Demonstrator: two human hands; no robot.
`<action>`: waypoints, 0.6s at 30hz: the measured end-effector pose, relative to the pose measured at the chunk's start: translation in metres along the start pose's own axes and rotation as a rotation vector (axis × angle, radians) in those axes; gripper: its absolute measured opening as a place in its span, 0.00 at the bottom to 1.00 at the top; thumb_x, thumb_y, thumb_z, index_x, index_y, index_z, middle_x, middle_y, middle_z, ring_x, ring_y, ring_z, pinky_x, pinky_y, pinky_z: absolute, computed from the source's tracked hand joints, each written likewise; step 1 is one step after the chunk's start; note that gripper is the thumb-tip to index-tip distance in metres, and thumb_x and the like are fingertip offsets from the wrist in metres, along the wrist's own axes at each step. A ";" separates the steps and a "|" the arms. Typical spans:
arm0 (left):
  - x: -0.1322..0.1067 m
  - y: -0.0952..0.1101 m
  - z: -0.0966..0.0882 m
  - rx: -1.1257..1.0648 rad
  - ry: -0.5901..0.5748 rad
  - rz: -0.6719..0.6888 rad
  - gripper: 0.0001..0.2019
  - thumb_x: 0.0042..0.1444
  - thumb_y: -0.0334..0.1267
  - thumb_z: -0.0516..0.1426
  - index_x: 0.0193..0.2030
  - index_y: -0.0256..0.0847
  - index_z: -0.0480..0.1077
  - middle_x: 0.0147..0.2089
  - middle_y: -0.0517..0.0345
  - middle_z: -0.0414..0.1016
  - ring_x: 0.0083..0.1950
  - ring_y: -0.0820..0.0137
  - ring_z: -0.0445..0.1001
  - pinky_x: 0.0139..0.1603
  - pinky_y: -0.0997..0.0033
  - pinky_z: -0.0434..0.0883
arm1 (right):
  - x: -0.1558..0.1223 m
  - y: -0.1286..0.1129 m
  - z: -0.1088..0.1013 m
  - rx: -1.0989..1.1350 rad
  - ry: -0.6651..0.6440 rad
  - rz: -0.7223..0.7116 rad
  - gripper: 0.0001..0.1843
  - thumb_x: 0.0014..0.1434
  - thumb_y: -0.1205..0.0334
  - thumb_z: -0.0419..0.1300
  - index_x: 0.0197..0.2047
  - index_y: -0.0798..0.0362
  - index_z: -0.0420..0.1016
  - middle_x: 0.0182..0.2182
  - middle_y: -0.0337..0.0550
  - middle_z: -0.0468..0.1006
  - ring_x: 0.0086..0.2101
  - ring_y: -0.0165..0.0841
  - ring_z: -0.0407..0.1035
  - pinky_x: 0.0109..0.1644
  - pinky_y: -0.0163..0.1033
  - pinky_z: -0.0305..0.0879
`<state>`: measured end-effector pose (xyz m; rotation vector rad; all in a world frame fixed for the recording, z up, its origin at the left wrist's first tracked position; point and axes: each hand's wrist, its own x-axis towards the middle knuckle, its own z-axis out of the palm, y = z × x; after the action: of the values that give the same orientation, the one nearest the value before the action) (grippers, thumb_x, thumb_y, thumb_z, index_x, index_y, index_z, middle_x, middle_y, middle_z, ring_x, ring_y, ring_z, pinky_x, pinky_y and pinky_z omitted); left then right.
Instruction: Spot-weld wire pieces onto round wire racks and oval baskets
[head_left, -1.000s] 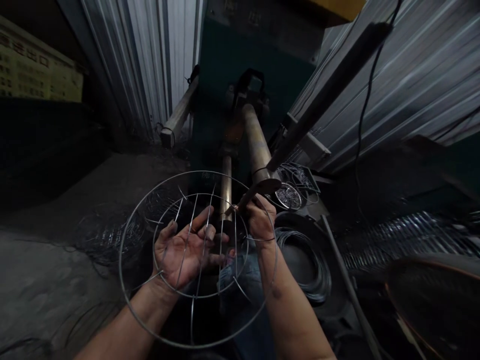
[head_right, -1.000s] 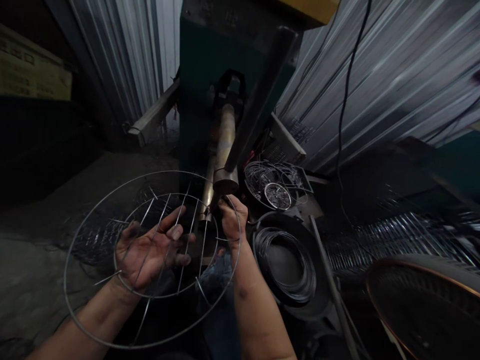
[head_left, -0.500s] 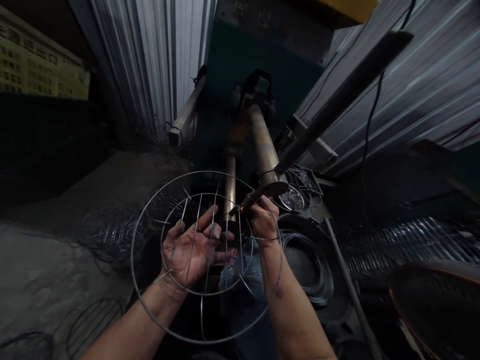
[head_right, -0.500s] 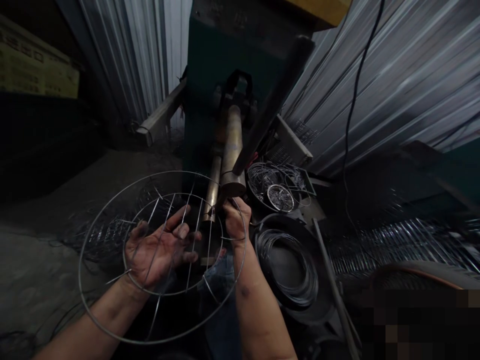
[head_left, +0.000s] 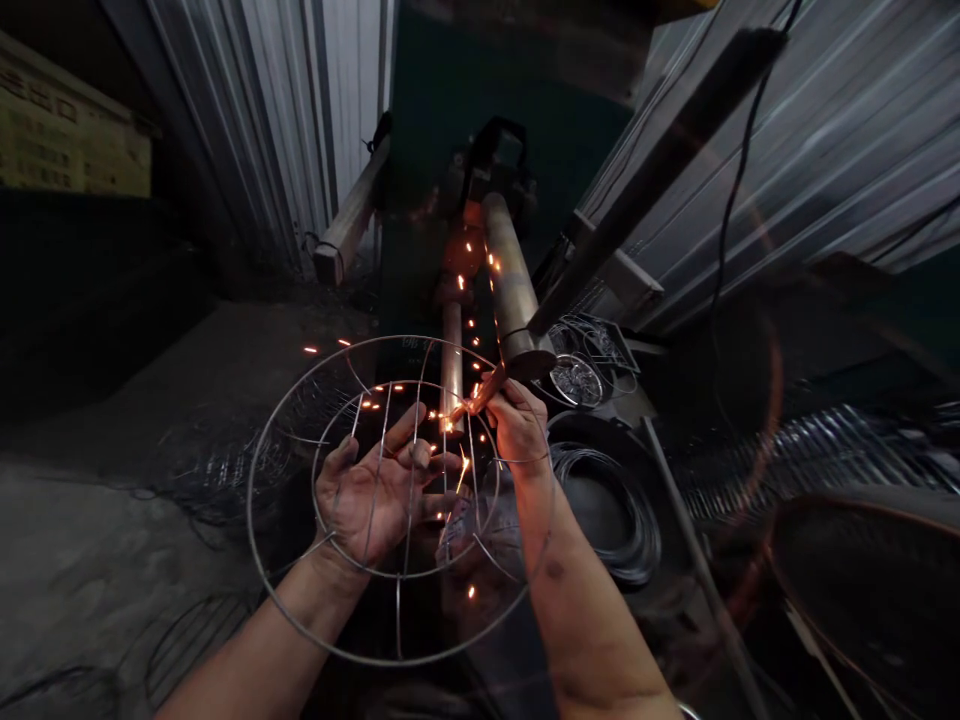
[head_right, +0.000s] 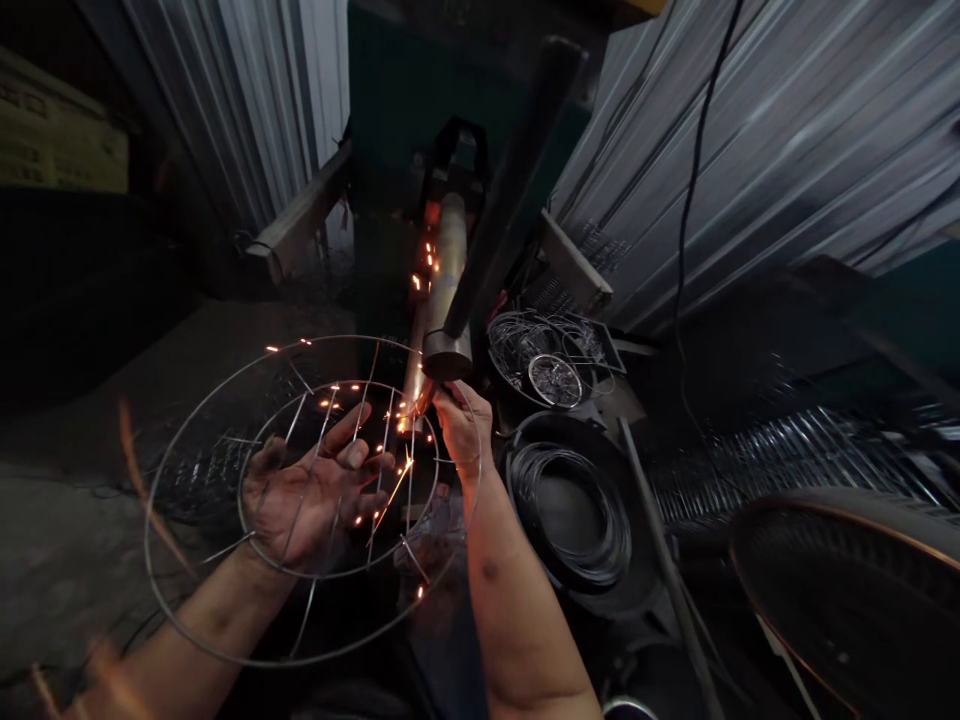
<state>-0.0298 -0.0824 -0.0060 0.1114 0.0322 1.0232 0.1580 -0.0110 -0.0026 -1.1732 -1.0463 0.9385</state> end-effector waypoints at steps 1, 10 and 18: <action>0.000 0.001 -0.001 0.007 -0.006 -0.003 0.40 0.50 0.48 0.55 0.69 0.36 0.51 0.40 0.46 0.73 0.53 0.45 0.70 0.47 0.41 0.69 | -0.005 -0.002 -0.005 0.018 -0.020 0.004 0.09 0.46 0.59 0.66 0.33 0.51 0.79 0.24 0.35 0.75 0.26 0.29 0.64 0.32 0.36 0.63; -0.008 -0.012 0.003 0.140 -0.053 0.052 0.39 0.47 0.41 0.58 0.67 0.39 0.55 0.41 0.48 0.72 0.58 0.45 0.66 0.56 0.35 0.62 | -0.065 -0.014 -0.040 0.198 0.082 0.146 0.10 0.38 0.60 0.71 0.27 0.53 0.79 0.22 0.39 0.77 0.20 0.27 0.64 0.25 0.34 0.61; -0.010 -0.014 0.003 0.201 -0.006 0.173 0.39 0.43 0.43 0.61 0.65 0.44 0.60 0.41 0.51 0.71 0.58 0.46 0.66 0.59 0.36 0.59 | -0.053 -0.006 -0.007 0.201 0.298 0.042 0.12 0.44 0.55 0.71 0.30 0.53 0.80 0.22 0.37 0.77 0.19 0.25 0.62 0.24 0.33 0.60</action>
<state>-0.0226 -0.0985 -0.0044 0.3049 0.1223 1.1907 0.1508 -0.0643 -0.0049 -1.1292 -0.6757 0.8490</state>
